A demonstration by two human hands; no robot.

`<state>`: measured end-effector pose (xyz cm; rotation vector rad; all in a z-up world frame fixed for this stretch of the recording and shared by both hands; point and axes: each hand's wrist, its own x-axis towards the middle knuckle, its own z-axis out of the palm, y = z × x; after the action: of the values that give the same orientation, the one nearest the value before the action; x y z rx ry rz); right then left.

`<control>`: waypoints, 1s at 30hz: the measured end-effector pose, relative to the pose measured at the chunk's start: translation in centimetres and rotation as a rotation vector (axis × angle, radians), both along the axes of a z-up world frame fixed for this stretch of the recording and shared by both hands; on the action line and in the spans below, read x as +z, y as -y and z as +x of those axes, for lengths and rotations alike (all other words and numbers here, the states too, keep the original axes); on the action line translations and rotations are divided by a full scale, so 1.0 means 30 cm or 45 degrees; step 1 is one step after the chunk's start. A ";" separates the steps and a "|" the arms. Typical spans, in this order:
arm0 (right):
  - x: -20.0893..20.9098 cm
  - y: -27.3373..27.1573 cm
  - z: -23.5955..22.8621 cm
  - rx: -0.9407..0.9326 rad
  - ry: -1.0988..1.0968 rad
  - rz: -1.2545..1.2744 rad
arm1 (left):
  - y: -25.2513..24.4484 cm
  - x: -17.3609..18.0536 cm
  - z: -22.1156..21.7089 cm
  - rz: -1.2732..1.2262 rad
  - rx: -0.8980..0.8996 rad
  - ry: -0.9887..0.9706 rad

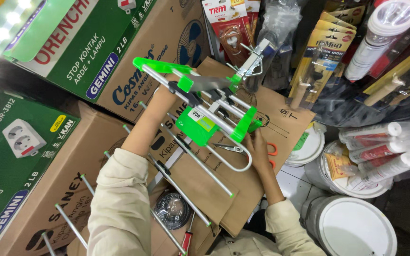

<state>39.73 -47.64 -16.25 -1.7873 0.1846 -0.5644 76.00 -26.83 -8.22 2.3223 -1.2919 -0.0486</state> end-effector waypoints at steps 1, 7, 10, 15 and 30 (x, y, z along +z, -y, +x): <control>0.001 0.000 0.006 -0.018 -0.001 -0.097 | -0.005 -0.017 0.011 0.026 0.018 0.018; 0.050 0.000 0.008 0.019 -0.035 -0.117 | -0.037 0.050 -0.063 0.103 0.102 0.046; 0.054 0.004 0.009 0.017 -0.071 -0.151 | -0.041 0.100 -0.117 0.112 0.136 0.017; 0.058 0.012 -0.002 0.005 -0.106 -0.211 | -0.038 0.106 -0.125 0.065 0.178 -0.085; 0.148 0.012 0.044 0.156 -0.044 -0.143 | -0.266 0.053 -0.192 -0.194 0.438 -0.275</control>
<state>41.04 -48.01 -11.79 -1.9035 0.0674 -0.4637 70.25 -18.85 -6.63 2.3010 -0.7549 -0.0825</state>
